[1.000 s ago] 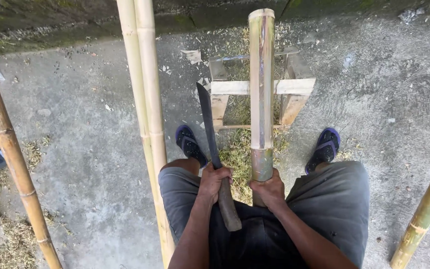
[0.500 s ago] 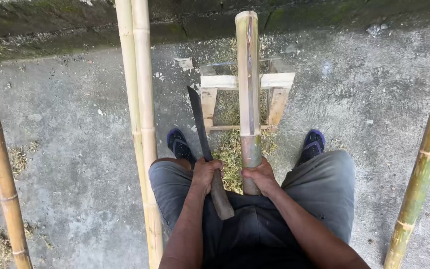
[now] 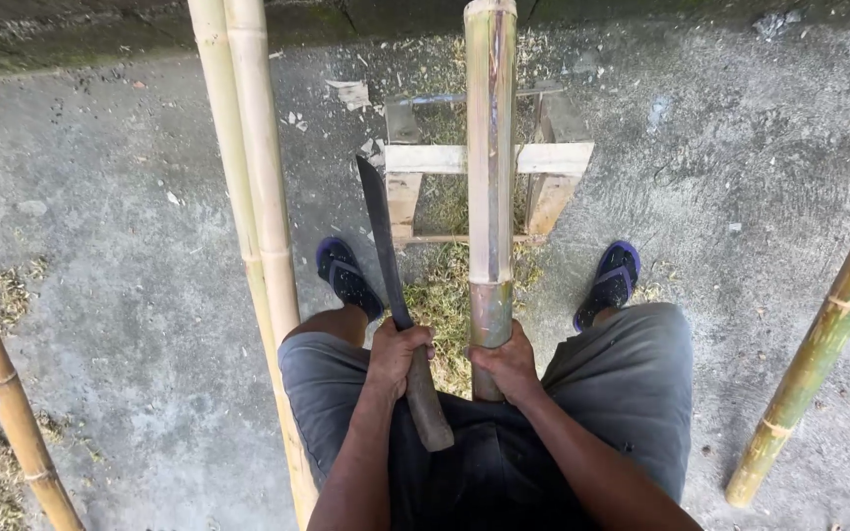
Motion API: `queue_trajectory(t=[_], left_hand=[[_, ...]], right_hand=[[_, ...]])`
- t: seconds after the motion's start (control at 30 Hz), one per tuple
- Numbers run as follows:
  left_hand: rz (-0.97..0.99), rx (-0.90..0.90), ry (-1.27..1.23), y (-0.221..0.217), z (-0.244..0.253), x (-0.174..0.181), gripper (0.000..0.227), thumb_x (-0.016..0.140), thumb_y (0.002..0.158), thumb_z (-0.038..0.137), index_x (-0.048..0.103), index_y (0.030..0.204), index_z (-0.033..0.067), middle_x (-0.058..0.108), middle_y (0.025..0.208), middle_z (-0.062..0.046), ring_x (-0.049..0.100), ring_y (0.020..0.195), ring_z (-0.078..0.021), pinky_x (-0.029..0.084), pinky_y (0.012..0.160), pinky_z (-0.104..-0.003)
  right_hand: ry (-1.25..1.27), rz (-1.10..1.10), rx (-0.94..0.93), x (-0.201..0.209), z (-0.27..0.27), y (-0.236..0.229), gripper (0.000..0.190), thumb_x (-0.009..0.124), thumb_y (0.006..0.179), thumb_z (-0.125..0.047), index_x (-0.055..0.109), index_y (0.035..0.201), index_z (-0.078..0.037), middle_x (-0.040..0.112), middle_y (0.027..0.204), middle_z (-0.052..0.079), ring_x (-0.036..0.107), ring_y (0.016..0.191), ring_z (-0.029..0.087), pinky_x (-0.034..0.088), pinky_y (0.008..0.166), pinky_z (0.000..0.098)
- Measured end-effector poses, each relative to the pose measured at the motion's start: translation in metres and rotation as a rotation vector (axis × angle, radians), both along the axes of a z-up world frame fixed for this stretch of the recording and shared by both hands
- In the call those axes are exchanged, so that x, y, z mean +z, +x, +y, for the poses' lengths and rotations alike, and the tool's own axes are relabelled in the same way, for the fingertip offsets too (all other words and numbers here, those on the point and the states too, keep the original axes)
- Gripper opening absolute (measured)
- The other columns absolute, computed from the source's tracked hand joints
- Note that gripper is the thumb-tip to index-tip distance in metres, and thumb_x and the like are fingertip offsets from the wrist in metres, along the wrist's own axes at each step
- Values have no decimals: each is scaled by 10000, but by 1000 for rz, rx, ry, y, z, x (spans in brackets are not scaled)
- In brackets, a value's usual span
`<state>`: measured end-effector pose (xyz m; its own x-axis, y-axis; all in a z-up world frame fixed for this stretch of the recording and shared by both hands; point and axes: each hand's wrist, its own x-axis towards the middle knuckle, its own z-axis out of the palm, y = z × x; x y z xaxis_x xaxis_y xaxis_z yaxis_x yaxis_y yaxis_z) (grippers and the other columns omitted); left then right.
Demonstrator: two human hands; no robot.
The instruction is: Using a large knife to shave and smooth the surface of a bamboo pole.
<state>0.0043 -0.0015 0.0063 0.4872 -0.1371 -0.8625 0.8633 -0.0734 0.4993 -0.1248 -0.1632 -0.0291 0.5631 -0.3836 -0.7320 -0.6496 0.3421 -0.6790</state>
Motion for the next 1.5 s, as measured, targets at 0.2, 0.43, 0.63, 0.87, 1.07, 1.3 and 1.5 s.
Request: queue_trajectory(t=[0.2, 0.43, 0.63, 0.87, 1.07, 1.3, 1.5], left_hand=[[42, 3, 16, -5, 0, -13, 285, 732, 754, -2, 575, 991, -21, 654, 758, -93, 637, 564, -203, 535, 519, -354], [-65, -20, -67, -5, 4, -18, 276, 723, 764, -20, 541, 971, -27, 640, 722, -135, 639, 546, -213, 550, 513, -345], [-119, 0, -98, -18, 7, -11, 300, 726, 744, -42, 553, 988, -49, 675, 735, -114, 630, 521, -199, 514, 448, -351], [-88, 237, -282, -14, 54, 70, 361, 750, 878, 338, 567, 1025, 63, 647, 686, -78, 623, 487, -193, 537, 434, -335], [-407, 31, -47, -32, 135, 139, 171, 647, 940, 179, 617, 1026, 35, 682, 749, -73, 657, 635, -177, 565, 579, -328], [-328, -50, 163, -87, 171, 114, 262, 647, 992, 236, 670, 899, -8, 682, 712, -103, 610, 611, -177, 509, 612, -307], [-412, -310, 426, -106, 153, 124, 509, 691, 967, 444, 705, 822, -43, 694, 686, -132, 634, 619, -211, 524, 614, -366]], right_hand=[[-23, -13, 29, 1, -2, 0, 720, 823, 653, -98, 507, 1293, -4, 666, 1043, 78, 678, 925, 187, 570, 811, 328], [-42, -64, 24, 7, -5, 10, 730, 826, 638, -103, 514, 1283, 36, 672, 1014, 118, 681, 886, 230, 580, 796, 357], [-107, -56, 156, 14, -20, 1, 815, 864, 646, -246, 467, 1305, 25, 705, 1091, 131, 712, 978, 219, 581, 879, 344], [-611, -249, 297, -2, -97, -64, 478, 785, 894, -224, 603, 1311, -78, 714, 1057, 109, 698, 926, 204, 594, 813, 334], [-243, -226, -77, 46, -141, -113, 280, 668, 959, -134, 642, 1232, -74, 733, 1018, 78, 718, 816, 201, 613, 663, 366], [-239, -355, -202, 34, -133, -130, 323, 691, 947, -131, 634, 1236, 1, 712, 1004, 109, 715, 789, 189, 610, 652, 342], [-439, -152, -16, 65, -101, -118, 383, 679, 963, -155, 602, 1310, -12, 710, 1017, 102, 704, 819, 166, 607, 672, 307]])
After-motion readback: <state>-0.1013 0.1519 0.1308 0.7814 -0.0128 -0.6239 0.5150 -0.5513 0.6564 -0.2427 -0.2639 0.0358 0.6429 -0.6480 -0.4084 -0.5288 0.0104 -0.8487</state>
